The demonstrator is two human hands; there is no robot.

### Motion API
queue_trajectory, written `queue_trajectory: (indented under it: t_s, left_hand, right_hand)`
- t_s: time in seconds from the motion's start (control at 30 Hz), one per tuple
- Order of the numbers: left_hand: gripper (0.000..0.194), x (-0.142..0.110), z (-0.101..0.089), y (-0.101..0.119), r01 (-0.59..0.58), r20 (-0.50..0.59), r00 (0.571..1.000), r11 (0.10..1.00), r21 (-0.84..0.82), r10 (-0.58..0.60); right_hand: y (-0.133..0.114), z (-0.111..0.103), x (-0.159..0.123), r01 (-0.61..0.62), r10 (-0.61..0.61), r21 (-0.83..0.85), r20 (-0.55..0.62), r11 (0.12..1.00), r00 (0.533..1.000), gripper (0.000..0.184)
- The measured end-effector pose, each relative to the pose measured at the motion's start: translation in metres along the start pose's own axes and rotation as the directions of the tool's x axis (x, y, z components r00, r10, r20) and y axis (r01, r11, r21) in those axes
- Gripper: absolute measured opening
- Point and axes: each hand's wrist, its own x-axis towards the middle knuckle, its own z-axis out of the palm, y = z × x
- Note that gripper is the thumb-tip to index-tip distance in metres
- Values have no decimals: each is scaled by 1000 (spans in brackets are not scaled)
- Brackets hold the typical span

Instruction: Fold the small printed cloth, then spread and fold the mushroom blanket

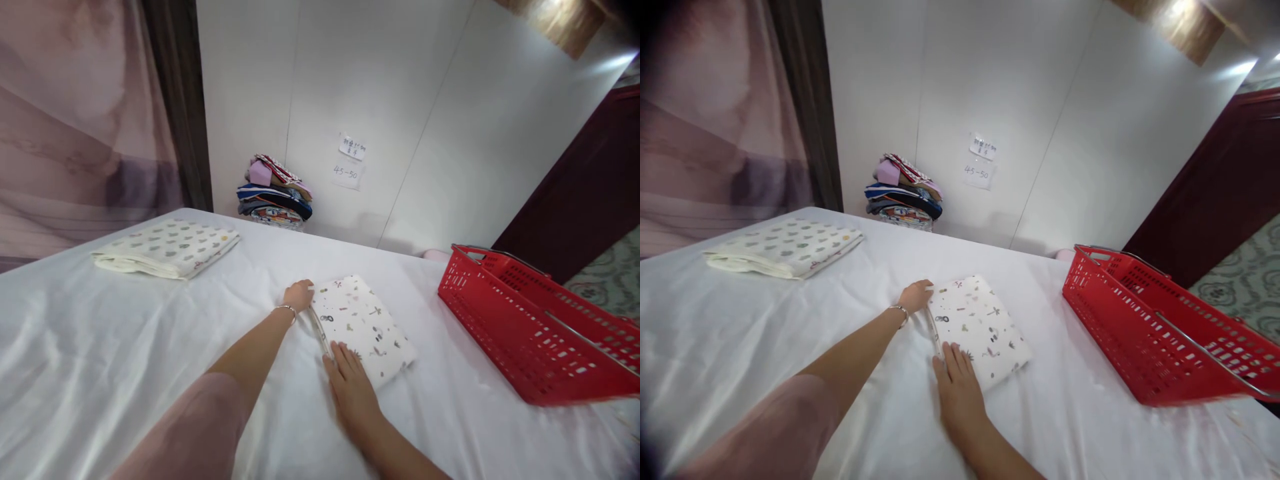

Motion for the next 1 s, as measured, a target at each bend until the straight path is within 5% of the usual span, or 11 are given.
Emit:
queue_trajectory:
  t_s: [0.13,0.27,0.43,0.6,0.7,0.8,1.0]
  left_hand:
    - [27,-14,-19,-11,43,25,999,999,8,-43]
    - [16,-59,-29,-22,53,27,998,998,37,-54]
    - [9,-116,-24,-27,25,40,999,1000,-12,-25]
    - [24,-122,-22,-17,5,-22,1000,1000,22,-5]
    - [46,-119,-14,-4,-217,-155,959,966,143,238]
    - [47,-119,0,2,-379,-130,903,901,211,410]
    - [47,-120,17,-9,-352,-32,929,906,236,370]
  right_hand:
    - [15,-15,-6,93,-94,21,77,995,993,60]
    - [61,-38,-30,187,-204,108,173,976,964,60]
    - [106,-43,-60,-7,0,57,121,998,993,50]
    - [93,-39,-64,-97,92,81,64,992,994,49]
    - [85,-38,-62,-105,100,86,66,991,993,50]
    - [83,-34,-64,-107,105,58,35,993,994,50]
    - [81,-35,-67,-114,113,18,62,993,992,50]
